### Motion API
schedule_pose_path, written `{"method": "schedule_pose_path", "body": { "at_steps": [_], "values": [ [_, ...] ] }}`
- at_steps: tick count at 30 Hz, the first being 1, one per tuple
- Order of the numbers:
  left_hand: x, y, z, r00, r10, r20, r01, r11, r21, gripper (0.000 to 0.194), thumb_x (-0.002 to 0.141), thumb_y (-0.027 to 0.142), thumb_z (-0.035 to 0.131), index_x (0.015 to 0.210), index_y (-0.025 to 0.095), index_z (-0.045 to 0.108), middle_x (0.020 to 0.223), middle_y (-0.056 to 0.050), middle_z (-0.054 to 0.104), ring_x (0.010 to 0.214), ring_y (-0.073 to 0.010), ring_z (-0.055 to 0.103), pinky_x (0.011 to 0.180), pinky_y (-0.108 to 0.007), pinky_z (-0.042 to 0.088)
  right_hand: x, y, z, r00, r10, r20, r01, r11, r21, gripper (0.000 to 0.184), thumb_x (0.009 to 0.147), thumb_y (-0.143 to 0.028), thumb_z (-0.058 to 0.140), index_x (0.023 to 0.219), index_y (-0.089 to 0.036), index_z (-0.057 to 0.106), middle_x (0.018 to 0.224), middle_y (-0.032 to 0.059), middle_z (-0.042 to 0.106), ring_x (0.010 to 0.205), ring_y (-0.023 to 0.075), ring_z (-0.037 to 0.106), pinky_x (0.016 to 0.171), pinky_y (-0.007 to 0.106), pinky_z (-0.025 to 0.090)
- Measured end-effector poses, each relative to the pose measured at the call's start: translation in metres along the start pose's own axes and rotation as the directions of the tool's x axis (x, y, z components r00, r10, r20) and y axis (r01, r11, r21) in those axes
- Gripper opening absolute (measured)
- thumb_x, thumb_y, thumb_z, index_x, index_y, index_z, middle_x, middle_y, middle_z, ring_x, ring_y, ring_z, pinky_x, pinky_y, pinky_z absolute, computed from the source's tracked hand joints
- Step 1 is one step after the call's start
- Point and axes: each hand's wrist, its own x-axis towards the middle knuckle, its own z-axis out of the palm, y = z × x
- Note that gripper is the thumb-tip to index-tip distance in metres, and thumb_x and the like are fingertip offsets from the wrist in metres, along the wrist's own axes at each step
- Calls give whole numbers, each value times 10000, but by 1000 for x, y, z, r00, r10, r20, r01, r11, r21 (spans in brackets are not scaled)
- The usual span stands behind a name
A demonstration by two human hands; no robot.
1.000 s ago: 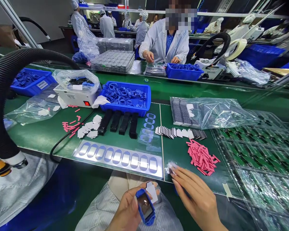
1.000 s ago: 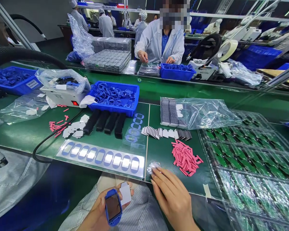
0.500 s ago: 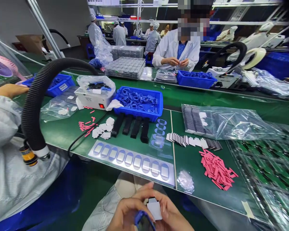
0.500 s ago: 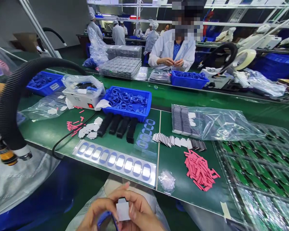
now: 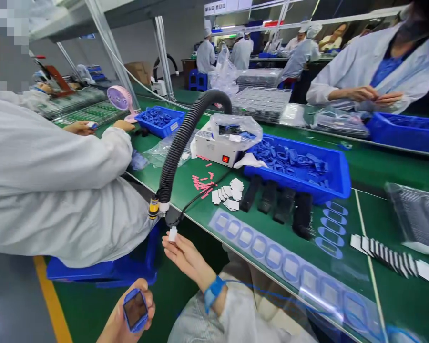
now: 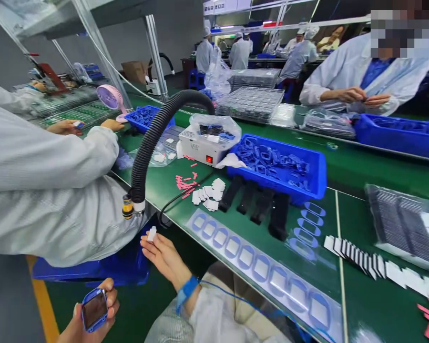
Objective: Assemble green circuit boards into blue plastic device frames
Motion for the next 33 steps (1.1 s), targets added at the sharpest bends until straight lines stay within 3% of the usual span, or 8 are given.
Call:
{"method": "schedule_pose_path", "body": {
  "at_steps": [3, 6, 8, 10, 14, 20, 26, 33],
  "values": [
    [18, 4, -21, 997, -27, -67, 22, 998, -64, 398, 510, 448, 870, 778, 188, 733, 671, -10, 700, 587, -126, 639, 483, -177, 479, 38, 14, 1, 998, 46, 44, -45, 999, -26, 256, 917, -326, 566, 1094, -143, 594, 1079, 58, 638, 909, 174, 642, 782, 375, 547],
    [48, 13, -33, 996, -57, -72, 50, 994, -94, 216, 711, 309, 790, 862, 167, 731, 733, -15, 735, 639, -106, 682, 529, -140, 513, 47, 23, 0, 994, 69, 79, -66, 997, -46, 284, 913, -329, 572, 1134, -152, 579, 1123, 67, 622, 947, 185, 634, 803, 388, 543],
    [74, 21, -33, 996, -57, -63, 51, 995, -86, 77, 842, 200, 668, 876, 153, 718, 746, -20, 745, 647, -93, 695, 541, -122, 519, 45, 28, -6, 993, 86, 87, -80, 995, -64, 285, 911, -324, 575, 1139, -152, 578, 1134, 69, 620, 959, 190, 632, 812, 394, 541],
    [102, 27, -28, 997, -61, -50, 58, 996, -65, 146, 907, 156, 566, 887, 135, 709, 753, -34, 756, 641, -93, 703, 548, -123, 527, 41, 31, -16, 994, 88, 72, -82, 993, -80, 285, 910, -319, 578, 1141, -152, 577, 1140, 70, 618, 962, 191, 631, 814, 395, 541],
    [138, 26, -14, 993, -117, 7, 117, 993, 8, 179, 905, 174, 565, 918, 70, 710, 762, -89, 768, 624, -119, 707, 561, -147, 540, 38, 33, -40, 1000, 29, -3, -29, 996, -89, 293, 909, -315, 578, 1156, -157, 568, 1153, 70, 609, 968, 192, 627, 813, 396, 540],
    [113, 12, -24, 980, -199, 30, 195, 975, 105, 154, 847, 187, 647, 818, 61, 730, 704, -102, 766, 561, -142, 708, 489, -165, 548, 48, 21, -25, 1000, -26, 4, 26, 996, -83, 301, 911, -325, 574, 1162, -158, 565, 1157, 72, 607, 969, 194, 626, 813, 397, 540],
    [91, 41, -50, 997, -63, -43, 66, 996, 57, 199, 924, 150, 524, 878, 129, 716, 744, -31, 776, 626, -109, 729, 544, -146, 579, 50, 24, 9, 996, 63, 68, -56, 995, -88, 289, 910, -316, 577, 1149, -155, 572, 1141, 70, 616, 957, 189, 631, 806, 391, 544],
    [134, 29, -13, 998, -47, -41, 50, 996, 72, 218, 953, 145, 477, 945, 107, 691, 834, -68, 789, 722, -118, 744, 664, -163, 596, -9, 27, -5, 998, 45, -36, -47, 997, -60, 225, 910, -296, 579, 1072, -140, 597, 1039, 47, 640, 858, 155, 641, 736, 340, 552]
  ]
}}
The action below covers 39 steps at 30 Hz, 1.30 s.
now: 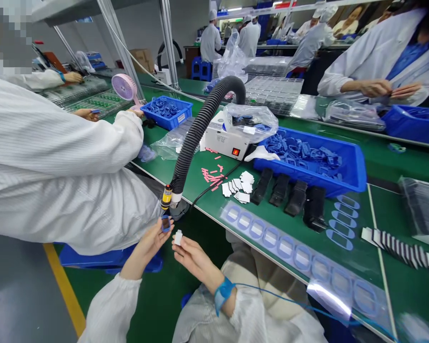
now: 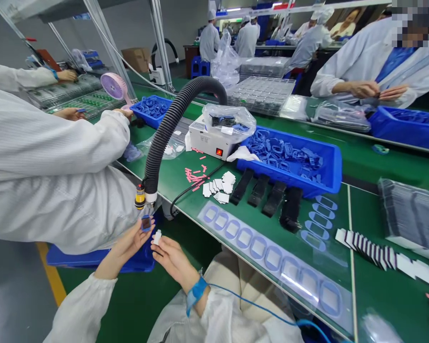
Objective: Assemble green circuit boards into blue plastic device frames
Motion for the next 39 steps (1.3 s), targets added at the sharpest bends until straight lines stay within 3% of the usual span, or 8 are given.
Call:
{"method": "schedule_pose_path", "body": {
  "at_steps": [6, 12, 18, 31, 33, 35, 37, 39],
  "values": [
    [-42, -32, 50, 977, -144, 158, 143, 990, 20, 145, 840, 253, 673, 892, 126, 720, 820, -65, 785, 733, -145, 748, 644, -182, 597, -108, -44, 11, 994, -105, -8, 105, 990, 93, 392, 640, -295, 850, 965, -158, 679, 868, 34, 684, 752, 107, 639, 666, 200, 508],
    [-122, -51, 118, 899, -150, 410, 188, 981, -53, 363, 603, 419, 834, 868, 185, 752, 819, -31, 770, 783, -161, 726, 682, -205, 574, -190, -84, 28, 938, -344, 47, 330, 924, 192, 320, 737, -400, 765, 1003, -256, 660, 779, 1, 656, 629, 71, 577, 582, 163, 471],
    [-161, -78, 175, 788, -74, 611, 187, 975, -123, 296, 742, 438, 727, 922, 205, 755, 847, -8, 767, 800, -113, 697, 686, -158, 538, -233, -104, 30, 890, -454, 40, 432, 869, 242, 176, 824, -397, 672, 909, -244, 695, 755, 10, 601, 569, 58, 485, 556, 162, 457],
    [-178, -108, 215, 751, -71, 657, 161, 984, -77, 278, 767, 396, 723, 992, 234, 741, 948, 0, 787, 860, -120, 716, 776, -169, 537, -273, -119, 18, 809, -561, -177, 579, 813, 65, 212, 802, -448, 677, 868, -252, 723, 734, 22, 618, 573, 71, 512, 521, 168, 469],
    [-180, -109, 217, 764, -93, 638, 166, 985, -55, 273, 756, 398, 731, 979, 240, 746, 953, 1, 789, 863, -118, 717, 777, -168, 537, -281, -119, 13, 731, -647, -214, 634, 761, -138, 244, 805, -472, 662, 946, -278, 707, 765, 29, 638, 591, 97, 541, 502, 192, 472],
    [-182, -110, 217, 779, -103, 618, 158, 987, -35, 264, 742, 391, 744, 967, 254, 753, 973, 1, 792, 889, -118, 717, 795, -164, 533, -290, -121, 10, 572, -801, -177, 680, 583, -444, 237, 809, -445, 670, 991, -295, 691, 801, 29, 648, 642, 127, 578, 533, 228, 493],
    [-183, -112, 217, 791, -92, 605, 129, 991, -18, 257, 729, 382, 757, 960, 269, 757, 990, 0, 793, 901, -119, 718, 792, -155, 529, -298, -123, 7, 380, -925, 3, 627, 255, -736, 213, 809, -341, 698, 1017, -296, 690, 842, 35, 657, 742, 169, 608, 625, 284, 515],
    [-183, -115, 216, 794, -78, 603, 91, 996, 9, 270, 710, 378, 771, 958, 272, 758, 987, -6, 795, 903, -132, 721, 776, -157, 531, -303, -126, 7, 274, -932, 236, 467, -86, -880, 284, 789, -213, 715, 1064, -282, 689, 897, 53, 671, 846, 213, 605, 713, 344, 503]
  ]
}}
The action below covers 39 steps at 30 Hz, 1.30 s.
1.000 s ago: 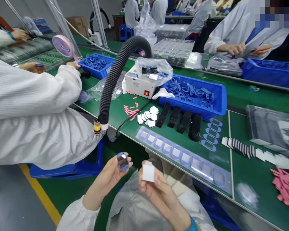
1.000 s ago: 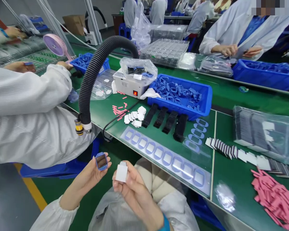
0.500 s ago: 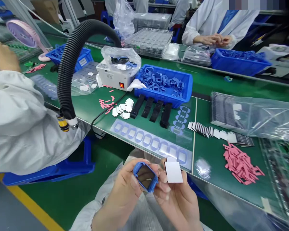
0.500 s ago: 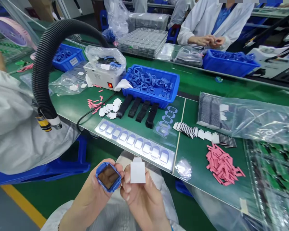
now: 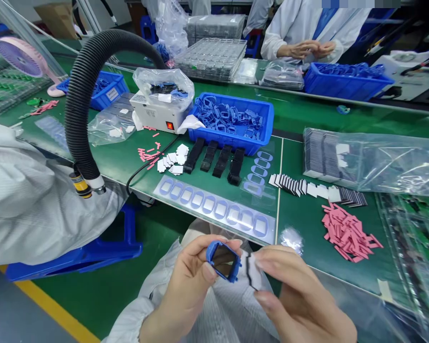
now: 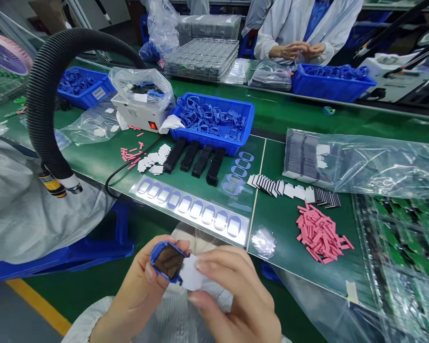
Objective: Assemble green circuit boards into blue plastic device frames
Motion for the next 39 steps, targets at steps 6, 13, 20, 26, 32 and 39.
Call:
{"method": "schedule_pose_path", "body": {
  "at_steps": [6, 13, 20, 26, 32, 39],
  "values": [
    [4, -13, -2, 1000, 27, -4, -26, 994, 105, 291, 689, 366, 786, 959, 262, 761, 1021, -41, 787, 947, -181, 716, 803, -201, 533, 2, -5, -2, 980, -176, 93, 199, 900, -388, 382, 758, -130, 711, 1099, -299, 687, 904, 47, 704, 854, 246, 594, 791, 434, 455],
    [10, -21, 8, 998, -57, -6, 57, 998, 33, 308, 627, 385, 825, 897, 249, 769, 877, -21, 804, 793, -132, 730, 720, -146, 532, -2, -8, -11, 975, -181, 133, 223, 836, -501, 281, 831, -255, 669, 1106, -304, 695, 931, 39, 735, 893, 247, 586, 862, 405, 413],
    [21, -24, 9, 968, -245, -61, 241, 969, -63, 303, 663, 376, 805, 899, 189, 769, 875, -49, 797, 803, -148, 728, 695, -155, 565, -5, 7, -20, 950, -182, 256, 296, 787, -542, 412, 953, -414, 425, 1314, -258, 545, 1283, 120, 596, 1145, 276, 526, 926, 430, 400],
    [24, -22, -1, 945, -289, -155, 275, 955, -108, 288, 641, 332, 815, 898, 211, 767, 936, -55, 802, 861, -182, 746, 692, -164, 590, 1, 52, -96, 986, -141, -88, -2, 522, -853, 139, 856, -295, 632, 964, -221, 678, 886, 59, 644, 832, 215, 583, 753, 365, 437],
    [22, -26, -4, 934, -333, -130, 321, 941, -110, 267, 653, 328, 810, 889, 211, 769, 920, -53, 804, 847, -178, 747, 692, -172, 590, -2, 92, -150, 993, -102, -59, -43, 154, -987, 266, 877, -403, 587, 771, -194, 712, 768, 59, 670, 761, 217, 534, 651, 331, 332],
    [20, -26, 1, 933, -334, -133, 325, 942, -87, 251, 669, 336, 799, 891, 223, 771, 912, -34, 806, 834, -152, 743, 699, -158, 583, 0, 90, -147, 991, -131, 10, 21, 85, -996, 140, 877, -270, 602, 795, -186, 678, 809, 63, 707, 781, 217, 557, 706, 349, 335]
  ]
}}
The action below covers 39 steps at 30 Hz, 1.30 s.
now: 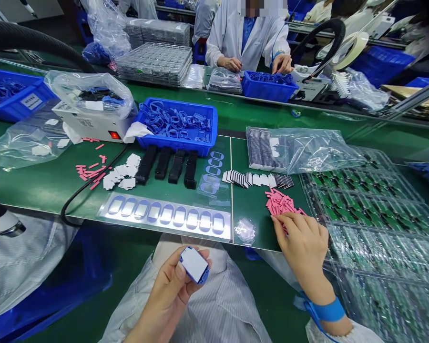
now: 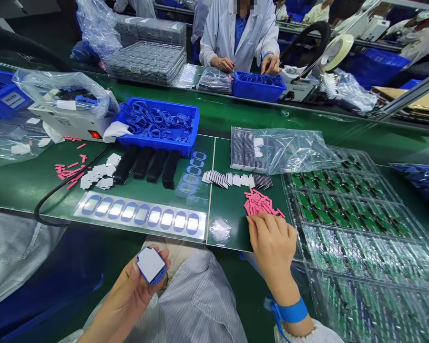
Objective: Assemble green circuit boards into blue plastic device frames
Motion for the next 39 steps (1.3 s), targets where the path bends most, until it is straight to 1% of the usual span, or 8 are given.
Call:
{"method": "schedule_pose_path", "body": {
  "at_steps": [3, 5, 6, 9, 11, 15, 31, 39],
  "values": [
    [1, 2, 2, 1000, -6, -11, 6, 1000, 29, 262, 688, 365, 778, 907, 221, 767, 918, -41, 802, 829, -156, 738, 690, -172, 584, 4, -12, -12, 997, 34, -76, -33, 999, 11, 128, 889, -249, 581, 811, -178, 654, 820, 88, 695, 778, 222, 572, 692, 355, 351],
    [3, 2, 5, 1000, -10, -6, 10, 999, 45, 268, 712, 384, 760, 924, 220, 764, 920, -45, 798, 818, -149, 731, 678, -171, 580, 8, -31, -25, 990, 73, -123, -48, 981, 189, 105, 893, -229, 571, 818, -191, 634, 799, 72, 668, 779, 211, 580, 704, 353, 392],
    [3, 2, 6, 1000, -13, 7, 13, 999, 46, 270, 719, 394, 753, 925, 219, 764, 914, -45, 797, 808, -144, 728, 673, -169, 577, 10, -43, -33, 988, 98, -122, -46, 927, 372, 88, 887, -209, 575, 816, -202, 626, 783, 55, 648, 774, 200, 581, 714, 353, 415],
    [5, 1, 10, 996, -35, 80, 33, 999, 22, 272, 720, 410, 754, 910, 215, 768, 883, -43, 793, 769, -129, 722, 648, -153, 565, 16, -81, -54, 996, 89, 13, -60, 558, 828, 92, 887, -197, 565, 822, -225, 624, 779, 33, 601, 779, 188, 564, 701, 342, 439],
    [6, 0, 12, 992, -46, 116, 45, 999, 10, 284, 707, 411, 767, 906, 208, 770, 873, -46, 793, 741, -119, 716, 626, -143, 560, 18, -101, -62, 997, 49, 57, -72, 398, 914, 125, 901, -234, 550, 806, -231, 632, 777, 32, 596, 781, 188, 558, 700, 342, 435],
    [5, -2, 11, 990, -46, 130, 48, 999, -10, 307, 697, 423, 772, 902, 194, 774, 839, -43, 793, 669, -94, 695, 581, -130, 555, 18, -115, -61, 992, -1, 124, -118, 290, 950, 150, 909, -265, 548, 794, -234, 640, 808, 37, 604, 800, 188, 555, 714, 341, 437],
    [2, -3, 11, 982, -74, 173, 82, 996, -42, 313, 709, 423, 758, 917, 188, 766, 856, -42, 800, 744, -118, 733, 586, -116, 557, 13, -113, -56, 983, -3, 185, -180, 225, 958, 157, 920, -279, 537, 799, -225, 620, 833, 46, 592, 840, 194, 552, 727, 344, 465],
    [0, -3, 14, 981, -68, 181, 80, 995, -60, 257, 732, 389, 747, 907, 202, 769, 867, -19, 799, 762, -108, 737, 642, -116, 566, 8, -115, -54, 997, -14, -71, 72, 354, 932, 98, 900, -149, 537, 886, -193, 623, 874, 44, 622, 847, 192, 565, 753, 371, 454]
  ]
}}
